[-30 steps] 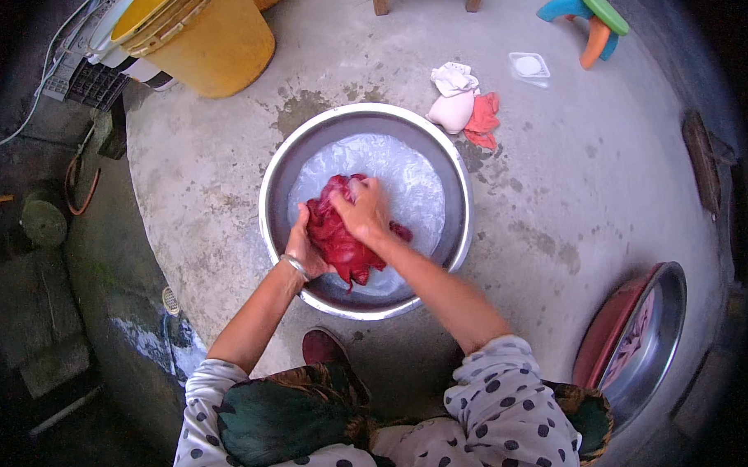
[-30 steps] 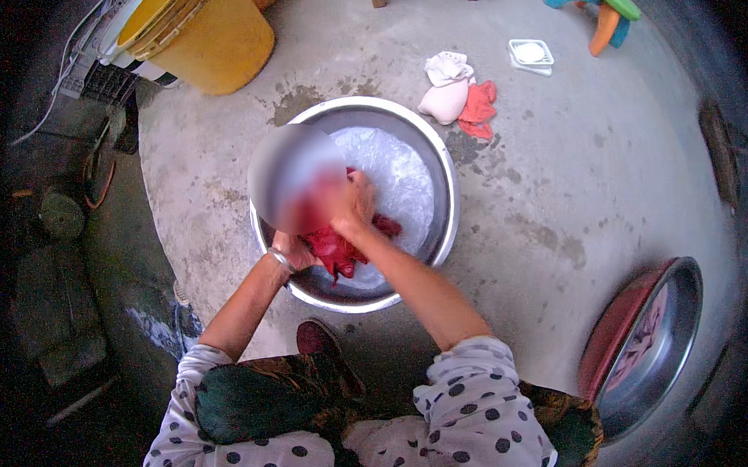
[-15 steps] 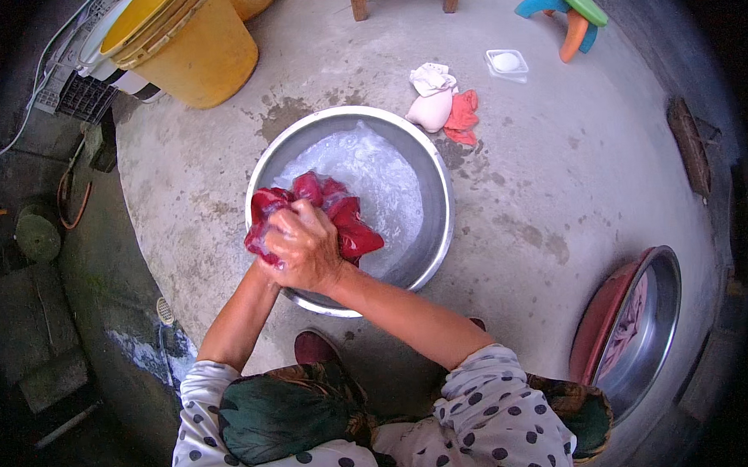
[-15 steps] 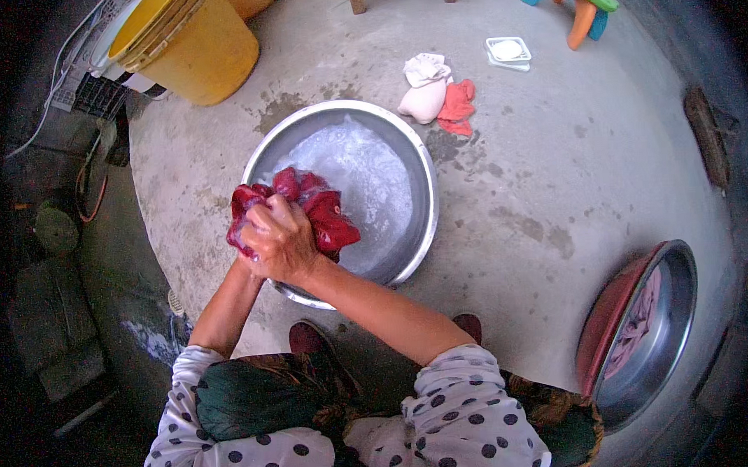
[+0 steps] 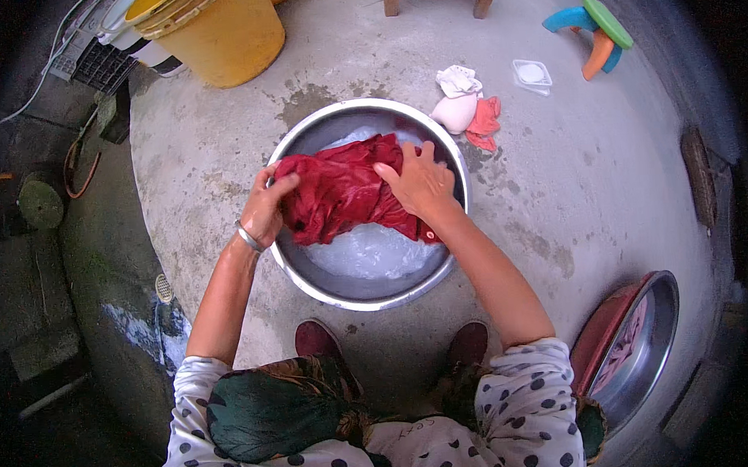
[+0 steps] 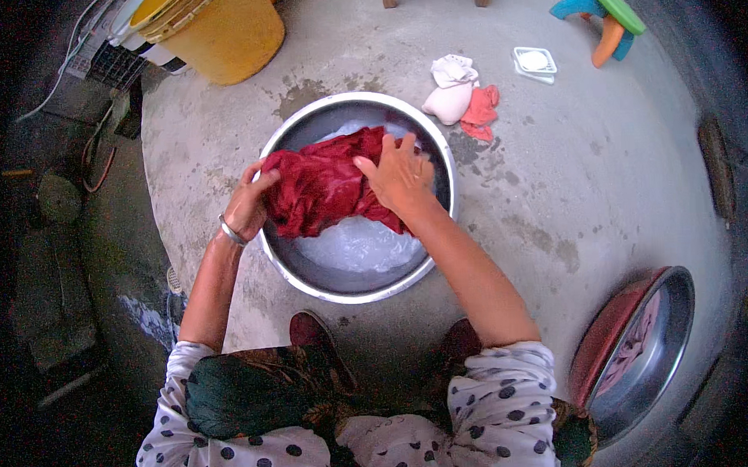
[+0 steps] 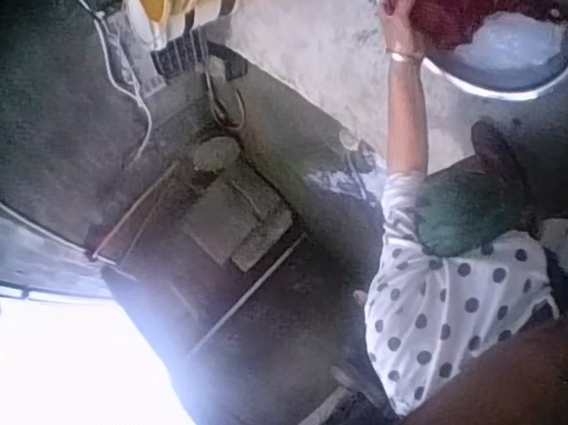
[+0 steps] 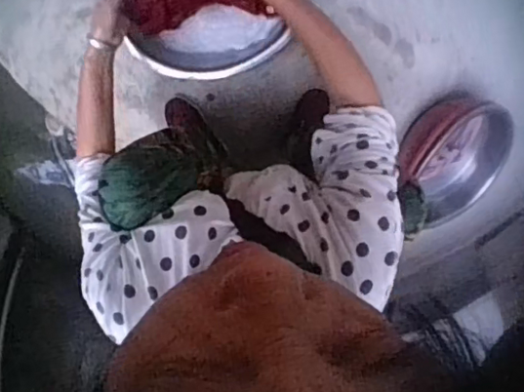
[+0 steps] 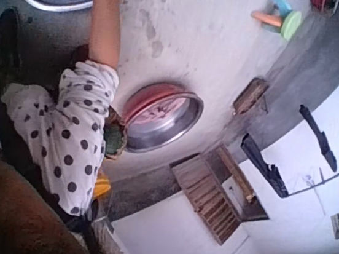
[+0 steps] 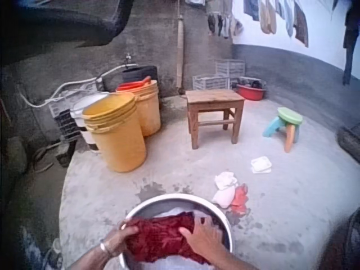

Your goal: The person sits on a concrete floor and hand-washes several pieces of clothing, including a red shirt and a white cloth, in a metal basin filled with soapy water. They scrub, rinse, and wring out the items one by one, transferring them to a larger basin as they finish.

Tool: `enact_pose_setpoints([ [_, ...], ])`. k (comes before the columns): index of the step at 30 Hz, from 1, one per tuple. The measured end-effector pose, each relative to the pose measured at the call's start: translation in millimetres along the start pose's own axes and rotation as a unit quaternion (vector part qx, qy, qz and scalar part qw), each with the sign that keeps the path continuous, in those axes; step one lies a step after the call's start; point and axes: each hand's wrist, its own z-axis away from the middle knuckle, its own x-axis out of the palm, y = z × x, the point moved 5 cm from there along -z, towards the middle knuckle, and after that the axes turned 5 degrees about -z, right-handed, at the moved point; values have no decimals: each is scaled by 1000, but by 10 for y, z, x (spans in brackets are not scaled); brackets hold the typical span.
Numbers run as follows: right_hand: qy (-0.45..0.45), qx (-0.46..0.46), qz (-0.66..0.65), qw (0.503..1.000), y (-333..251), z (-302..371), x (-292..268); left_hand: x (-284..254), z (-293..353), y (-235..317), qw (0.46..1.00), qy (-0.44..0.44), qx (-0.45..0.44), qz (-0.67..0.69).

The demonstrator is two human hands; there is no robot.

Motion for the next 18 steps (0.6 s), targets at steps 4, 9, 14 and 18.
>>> enact_pose_setpoints([
  [4, 7, -321, -67, 945, -316, 132, 167, -92, -4, -145, 998, 62, 18, -21],
  [9, -15, -299, -176, 938, -169, 136, 790, 132, -14, 126, 998, 44, 48, -5],
  [14, -102, -7, -553, 827, 66, -26, 671, -122, 0, 208, 970, 88, 118, -196],
  [18, 87, -98, -401, 907, 40, -181, 217, -413, -127, -336, 879, 96, 164, -437],
])
